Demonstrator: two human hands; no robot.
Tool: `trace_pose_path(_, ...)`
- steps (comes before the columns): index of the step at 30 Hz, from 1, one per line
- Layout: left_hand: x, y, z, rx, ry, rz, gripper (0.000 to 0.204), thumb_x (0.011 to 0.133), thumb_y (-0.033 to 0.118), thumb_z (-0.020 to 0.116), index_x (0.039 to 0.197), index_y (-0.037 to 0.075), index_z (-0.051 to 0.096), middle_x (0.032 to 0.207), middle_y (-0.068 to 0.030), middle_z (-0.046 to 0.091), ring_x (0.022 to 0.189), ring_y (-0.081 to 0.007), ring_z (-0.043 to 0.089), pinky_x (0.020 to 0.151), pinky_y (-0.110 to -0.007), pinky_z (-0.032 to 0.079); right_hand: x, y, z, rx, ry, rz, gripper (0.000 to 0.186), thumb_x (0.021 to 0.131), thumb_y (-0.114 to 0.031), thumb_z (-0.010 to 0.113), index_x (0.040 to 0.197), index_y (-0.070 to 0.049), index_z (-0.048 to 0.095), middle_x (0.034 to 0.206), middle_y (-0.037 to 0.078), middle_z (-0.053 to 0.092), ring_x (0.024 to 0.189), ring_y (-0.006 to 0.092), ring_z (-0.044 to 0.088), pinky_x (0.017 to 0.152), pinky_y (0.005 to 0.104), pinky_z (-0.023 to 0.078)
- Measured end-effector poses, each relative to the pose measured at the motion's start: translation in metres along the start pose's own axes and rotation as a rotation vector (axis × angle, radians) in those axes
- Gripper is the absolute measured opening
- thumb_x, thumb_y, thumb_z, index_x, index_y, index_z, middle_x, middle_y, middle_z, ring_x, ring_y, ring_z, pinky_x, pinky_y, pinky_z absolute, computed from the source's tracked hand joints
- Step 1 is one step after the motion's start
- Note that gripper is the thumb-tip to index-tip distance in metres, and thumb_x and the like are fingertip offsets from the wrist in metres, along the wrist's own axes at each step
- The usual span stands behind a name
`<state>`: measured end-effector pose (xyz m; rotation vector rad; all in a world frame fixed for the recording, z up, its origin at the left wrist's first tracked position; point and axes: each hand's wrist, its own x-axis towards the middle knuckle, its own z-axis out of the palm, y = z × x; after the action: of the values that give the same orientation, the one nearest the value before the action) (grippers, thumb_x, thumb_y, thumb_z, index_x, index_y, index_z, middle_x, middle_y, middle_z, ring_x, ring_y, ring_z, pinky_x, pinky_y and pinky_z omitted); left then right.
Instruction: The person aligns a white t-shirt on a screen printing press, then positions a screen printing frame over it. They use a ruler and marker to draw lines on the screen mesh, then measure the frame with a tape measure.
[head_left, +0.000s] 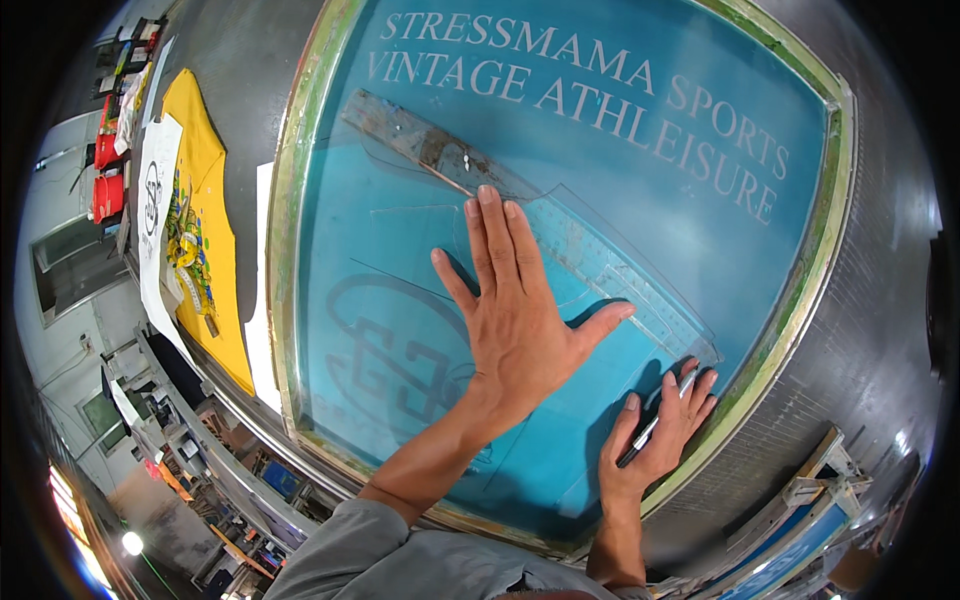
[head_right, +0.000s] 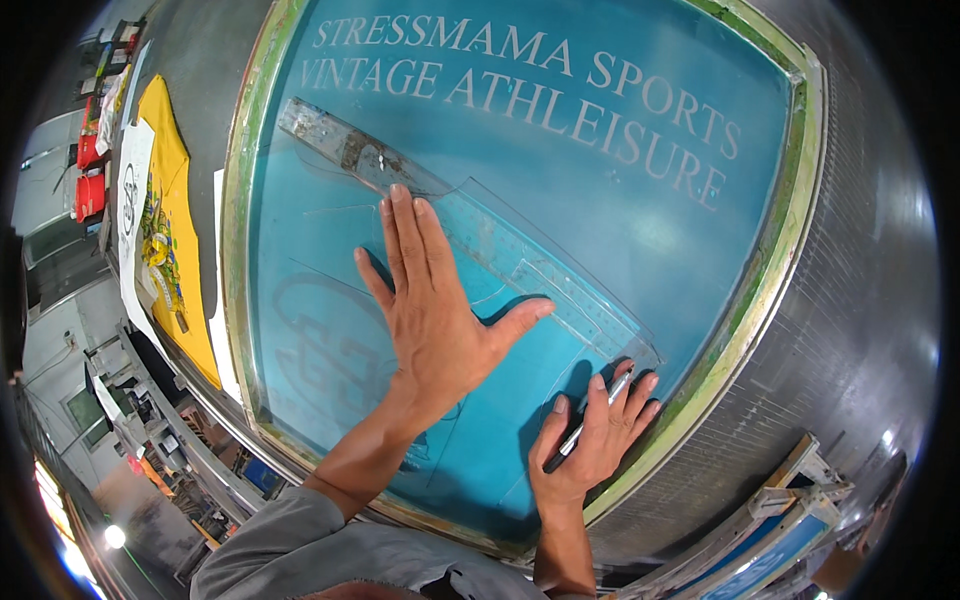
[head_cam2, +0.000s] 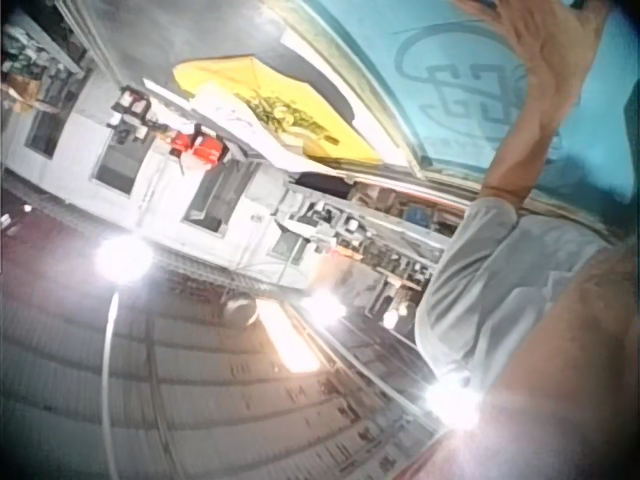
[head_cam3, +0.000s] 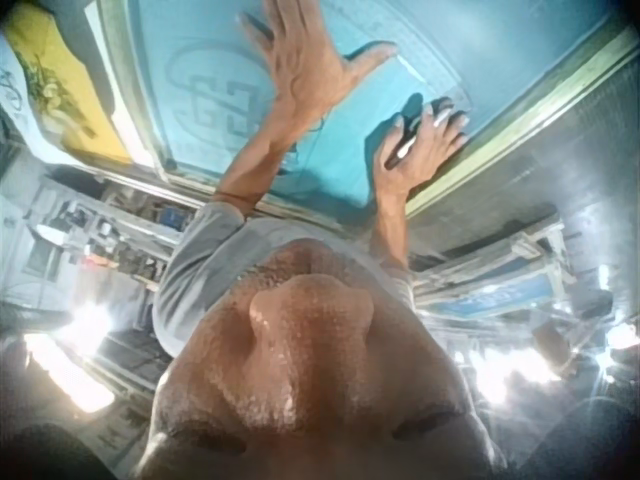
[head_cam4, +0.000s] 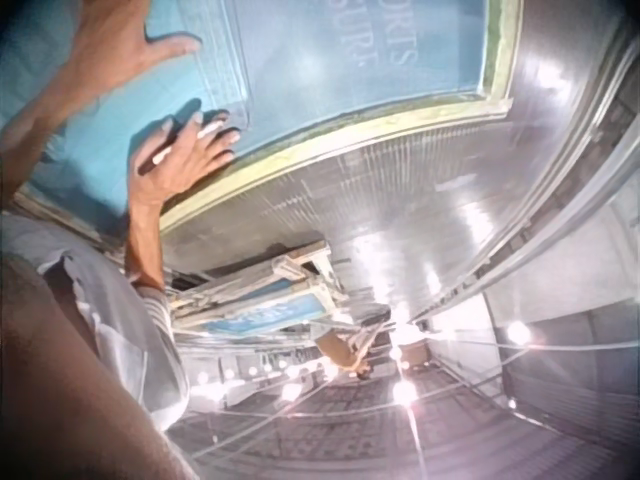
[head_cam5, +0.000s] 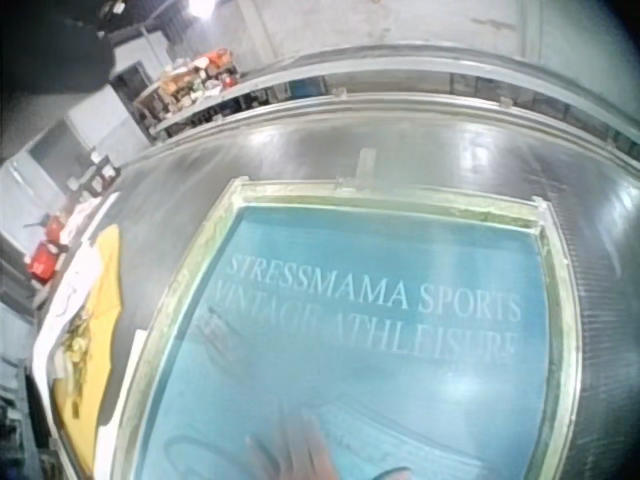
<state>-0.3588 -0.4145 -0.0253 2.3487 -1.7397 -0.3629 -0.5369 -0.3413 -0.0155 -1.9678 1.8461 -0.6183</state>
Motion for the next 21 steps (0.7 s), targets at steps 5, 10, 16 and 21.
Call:
trace_pose_path(5, 0.0002, 0.0018, -0.0019, 0.013, 0.005, -0.006, 0.138, 0.076, 0.079, 0.071, 0.160, -0.011, 0.009, 0.168, -0.0332, 0.009, 0.156, -0.0503, 0.010, 0.113, -0.079, 0.006, -0.0001, 0.0000, -0.0015, 0.003, -0.006, -0.004, 0.048, 0.092, -0.005, 0.065, 0.139, 0.000, 0.057, 0.149, 0.029, 0.053, 0.150, 0.0512, 0.033, 0.123, 0.0633, 0.015)
trace_pose_path(10, 0.0024, 0.0008, -0.0005, 0.024, 0.037, -0.006, 0.137, 0.075, 0.077, 0.073, 0.160, -0.011, 0.011, 0.168, -0.0326, 0.011, 0.157, -0.0487, 0.011, 0.113, -0.079, 0.007, 0.0016, 0.0008, 0.0011, 0.008, -0.008, -0.020, 0.046, 0.093, -0.008, 0.064, 0.139, 0.000, 0.058, 0.149, 0.028, 0.054, 0.150, 0.0518, 0.033, 0.123, 0.0637, 0.015)
trace_pose_path(16, 0.0012, 0.0016, -0.0044, 0.051, 0.001, -0.007, 0.137, 0.075, 0.075, 0.075, 0.160, -0.011, 0.011, 0.168, -0.0328, 0.012, 0.157, -0.0480, 0.011, 0.114, -0.077, 0.007, 0.0002, 0.0001, -0.0003, -0.002, -0.003, -0.013, 0.047, 0.092, -0.007, 0.065, 0.139, -0.001, 0.058, 0.149, 0.028, 0.054, 0.149, 0.0518, 0.034, 0.122, 0.0644, 0.015)
trace_pose_path(21, 0.0004, 0.0008, 0.0006, 0.047, 0.040, 0.001, 0.135, 0.076, 0.075, 0.075, 0.161, -0.009, 0.012, 0.168, -0.0325, 0.013, 0.157, -0.0476, 0.012, 0.116, -0.075, 0.008, 0.0009, 0.0002, -0.0003, 0.014, -0.003, -0.013, 0.049, 0.090, -0.005, 0.065, 0.138, -0.001, 0.058, 0.149, 0.029, 0.054, 0.149, 0.0517, 0.035, 0.122, 0.0648, 0.016)
